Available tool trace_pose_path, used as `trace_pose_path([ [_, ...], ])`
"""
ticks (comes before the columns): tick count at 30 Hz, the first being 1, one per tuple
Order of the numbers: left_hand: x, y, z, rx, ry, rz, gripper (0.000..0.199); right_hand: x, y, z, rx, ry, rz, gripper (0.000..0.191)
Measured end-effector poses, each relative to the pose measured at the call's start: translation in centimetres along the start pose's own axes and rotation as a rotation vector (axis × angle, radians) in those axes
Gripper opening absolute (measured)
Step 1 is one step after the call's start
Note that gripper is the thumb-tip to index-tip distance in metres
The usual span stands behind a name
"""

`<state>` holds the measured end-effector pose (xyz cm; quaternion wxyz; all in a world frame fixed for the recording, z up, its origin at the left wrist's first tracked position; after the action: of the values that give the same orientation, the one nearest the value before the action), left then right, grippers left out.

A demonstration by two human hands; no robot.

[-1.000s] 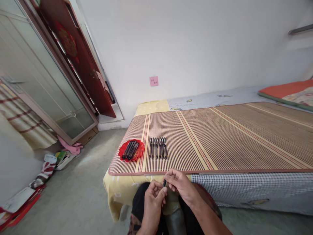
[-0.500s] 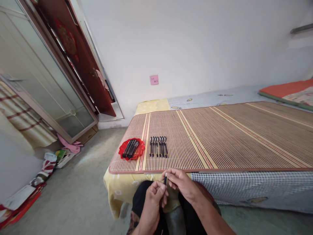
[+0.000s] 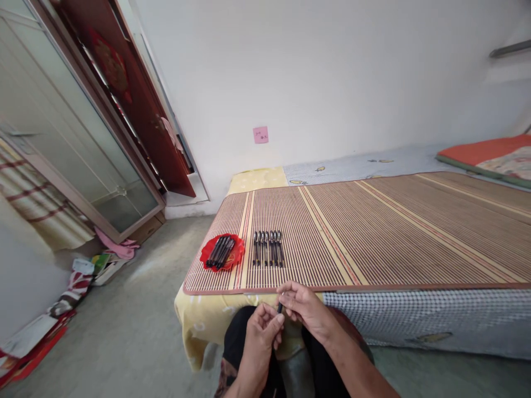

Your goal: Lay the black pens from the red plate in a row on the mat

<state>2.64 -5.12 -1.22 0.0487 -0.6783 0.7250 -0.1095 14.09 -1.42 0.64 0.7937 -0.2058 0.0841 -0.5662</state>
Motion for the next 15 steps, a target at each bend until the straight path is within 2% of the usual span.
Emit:
trace_pose_path([
  [3, 0.1, -0.2, -0.3, -0.024, -0.011, 0.008, 0.046, -0.1, 0.4, 0.1, 0.053, 0.011, -0.035, 0.043],
  [9, 0.2, -1.2, 0.8, 0.107, 0.103, 0.080, 0.049, 0.0, 0.2, 0.4, 0.088, 0.038, 0.007, 0.040],
  [15, 0.0, -0.8, 0.2, 0.042, 0.026, 0.060, 0.047, 0.3, 0.0, 0.0, 0.049, 0.006, 0.012, 0.039],
])
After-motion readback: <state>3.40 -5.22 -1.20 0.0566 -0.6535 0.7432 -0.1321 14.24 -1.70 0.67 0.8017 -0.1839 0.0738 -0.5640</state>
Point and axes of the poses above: each hand's wrist, its own x-axis away from the middle knuckle, its own y-axis out of the back of the hand, z = x × y, the point moved 8 cm from there along -x, towards the middle knuckle, and after that the axes turned 2 degrees about -y, right-handed, at the moved point
